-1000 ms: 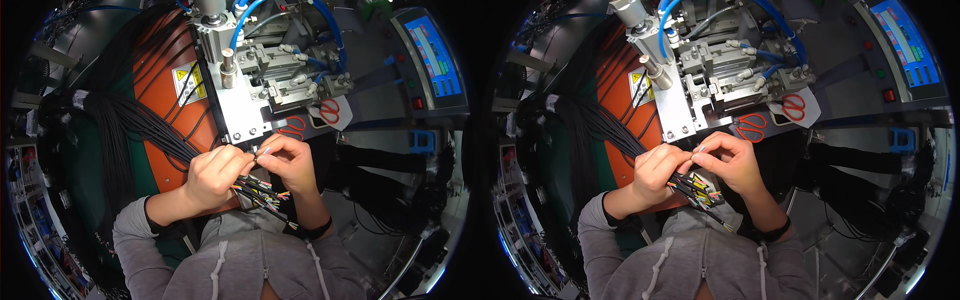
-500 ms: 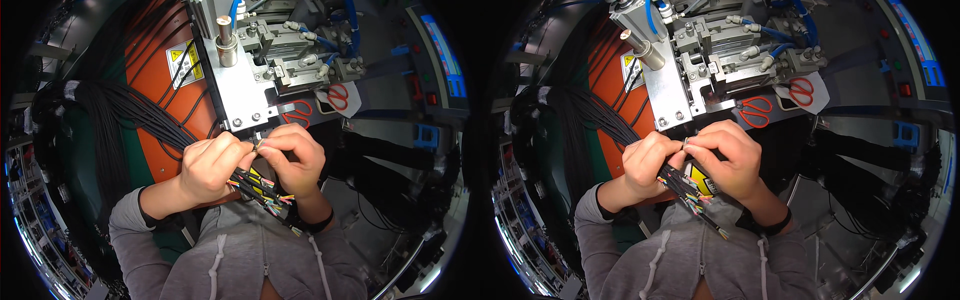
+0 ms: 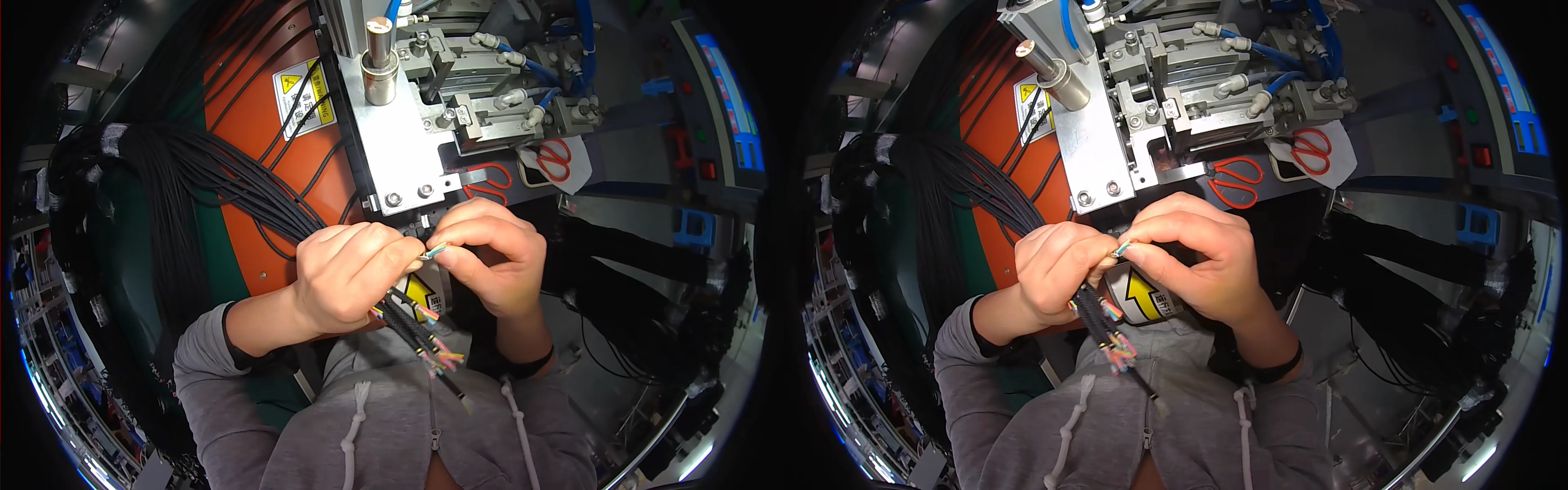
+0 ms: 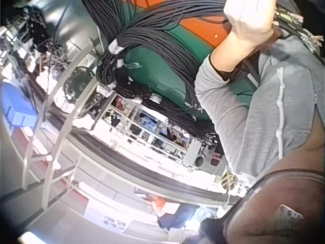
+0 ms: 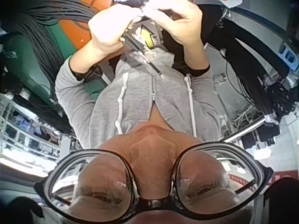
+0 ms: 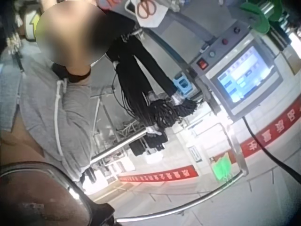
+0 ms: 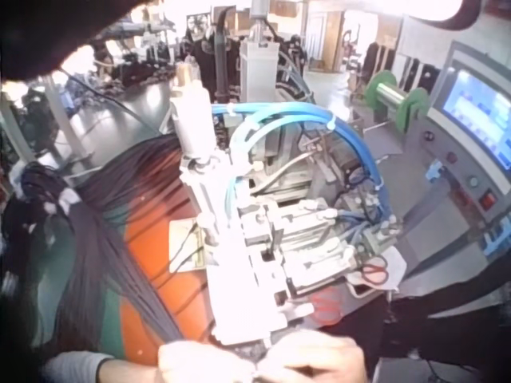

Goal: The person inserts the ends of wires into a machine, presses a button on a screen, and then moves a bundle of cables from a rack to the work surface before resuming the wire insertion.

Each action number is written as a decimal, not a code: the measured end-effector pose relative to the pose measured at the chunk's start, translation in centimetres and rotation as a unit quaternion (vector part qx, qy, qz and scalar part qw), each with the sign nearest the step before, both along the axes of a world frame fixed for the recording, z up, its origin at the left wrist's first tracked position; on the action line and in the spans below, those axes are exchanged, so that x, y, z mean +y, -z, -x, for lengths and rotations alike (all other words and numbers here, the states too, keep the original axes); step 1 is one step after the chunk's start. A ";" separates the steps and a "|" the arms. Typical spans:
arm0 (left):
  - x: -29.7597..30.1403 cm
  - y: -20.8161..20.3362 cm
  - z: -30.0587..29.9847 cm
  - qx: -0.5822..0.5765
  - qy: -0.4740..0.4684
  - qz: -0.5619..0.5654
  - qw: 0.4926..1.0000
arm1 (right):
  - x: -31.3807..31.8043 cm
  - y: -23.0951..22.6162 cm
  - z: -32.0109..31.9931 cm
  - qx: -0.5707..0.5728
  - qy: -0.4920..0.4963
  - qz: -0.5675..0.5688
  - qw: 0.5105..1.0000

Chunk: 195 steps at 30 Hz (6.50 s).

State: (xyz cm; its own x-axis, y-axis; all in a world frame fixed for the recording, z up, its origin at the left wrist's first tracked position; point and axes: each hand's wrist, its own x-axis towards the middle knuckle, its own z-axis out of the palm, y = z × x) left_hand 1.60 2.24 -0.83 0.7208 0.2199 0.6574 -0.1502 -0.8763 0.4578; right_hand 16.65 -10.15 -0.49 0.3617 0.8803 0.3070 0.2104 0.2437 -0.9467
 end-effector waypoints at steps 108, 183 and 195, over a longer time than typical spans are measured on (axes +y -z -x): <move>-2.0 -0.7 1.3 0.261 -0.106 -0.174 0.944 | -1.9 5.9 -0.6 -0.012 0.133 0.123 0.983; -2.0 0.1 1.9 0.207 -0.099 -0.209 0.951 | 1.8 -6.5 -21.5 -0.557 0.482 0.141 0.661; -1.9 -0.6 2.3 0.258 -0.093 -0.196 0.942 | 1.5 -1.1 -22.6 -0.602 0.492 0.151 0.610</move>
